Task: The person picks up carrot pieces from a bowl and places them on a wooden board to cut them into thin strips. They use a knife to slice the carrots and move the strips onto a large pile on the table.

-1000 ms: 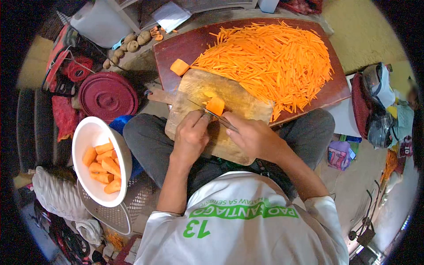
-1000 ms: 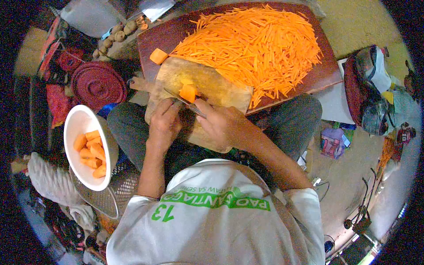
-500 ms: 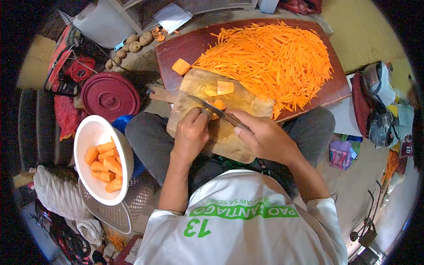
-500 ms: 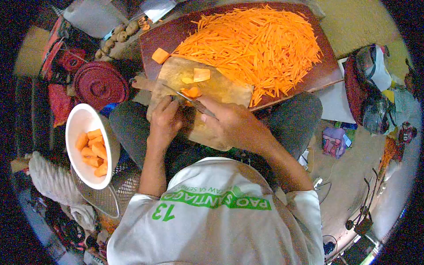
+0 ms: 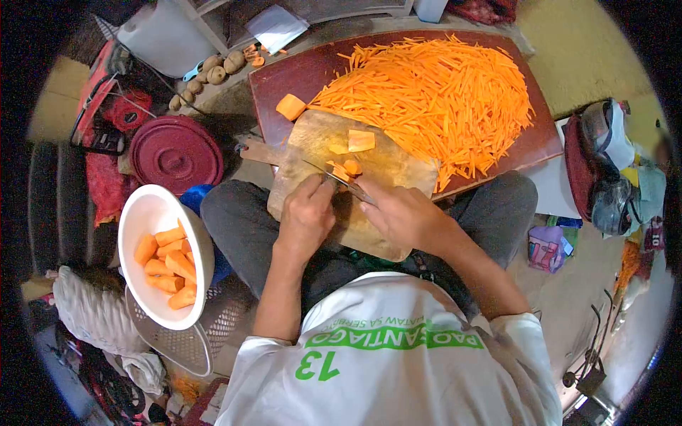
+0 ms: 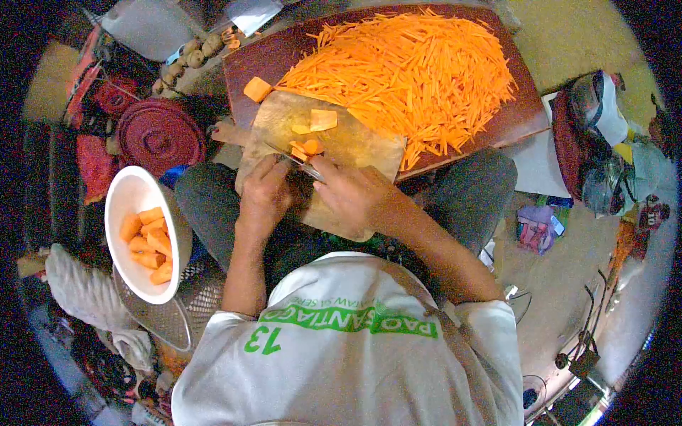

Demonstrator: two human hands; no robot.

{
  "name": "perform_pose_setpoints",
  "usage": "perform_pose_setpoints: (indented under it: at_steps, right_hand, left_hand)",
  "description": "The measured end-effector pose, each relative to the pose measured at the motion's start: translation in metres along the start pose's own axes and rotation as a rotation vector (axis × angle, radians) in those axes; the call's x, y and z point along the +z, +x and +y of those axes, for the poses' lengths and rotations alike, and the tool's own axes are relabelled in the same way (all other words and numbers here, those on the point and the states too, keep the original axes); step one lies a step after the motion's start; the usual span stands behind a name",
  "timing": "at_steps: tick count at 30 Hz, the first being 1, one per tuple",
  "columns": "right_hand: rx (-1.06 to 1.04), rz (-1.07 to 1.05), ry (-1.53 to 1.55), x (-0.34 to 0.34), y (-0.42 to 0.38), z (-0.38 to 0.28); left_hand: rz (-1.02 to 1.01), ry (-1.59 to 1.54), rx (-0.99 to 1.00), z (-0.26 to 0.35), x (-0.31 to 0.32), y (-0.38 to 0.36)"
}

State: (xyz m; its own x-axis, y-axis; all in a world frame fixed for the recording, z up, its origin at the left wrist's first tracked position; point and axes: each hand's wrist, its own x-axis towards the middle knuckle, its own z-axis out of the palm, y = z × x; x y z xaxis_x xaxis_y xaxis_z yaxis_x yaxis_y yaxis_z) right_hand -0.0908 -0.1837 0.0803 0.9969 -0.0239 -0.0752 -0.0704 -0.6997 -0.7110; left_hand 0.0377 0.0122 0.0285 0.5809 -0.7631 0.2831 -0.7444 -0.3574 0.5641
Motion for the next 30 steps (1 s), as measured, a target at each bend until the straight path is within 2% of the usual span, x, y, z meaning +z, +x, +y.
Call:
perform_pose_setpoints:
  at_steps: [2,5,8,11,14,26,30]
  right_hand:
    - [0.111,-0.116,-0.063,-0.007,0.006,-0.009]
    - [0.106,-0.061,-0.006,-0.001,0.008,0.006]
    - [0.043,-0.02,0.231,-0.001,0.008,0.026]
    - [0.076,0.027,0.339,-0.012,-0.005,0.009]
    - [0.089,-0.004,0.319,-0.029,-0.012,-0.012]
    - [0.047,0.009,0.242,-0.023,-0.014,-0.012]
    - [0.141,-0.052,0.169,-0.024,-0.014,-0.019]
  left_hand:
    - [0.048,-0.01,0.04,0.0,0.0,0.001]
    - [0.124,-0.039,0.109,0.009,-0.002,0.008]
    - [0.127,-0.046,0.099,0.011,-0.003,0.01]
    - [0.146,-0.058,0.094,0.01,-0.004,0.006]
    - [0.157,-0.086,0.093,0.006,-0.001,0.005]
    - [0.119,-0.038,0.103,0.005,0.001,0.006]
    - [0.083,-0.037,0.082,0.007,-0.002,0.005]
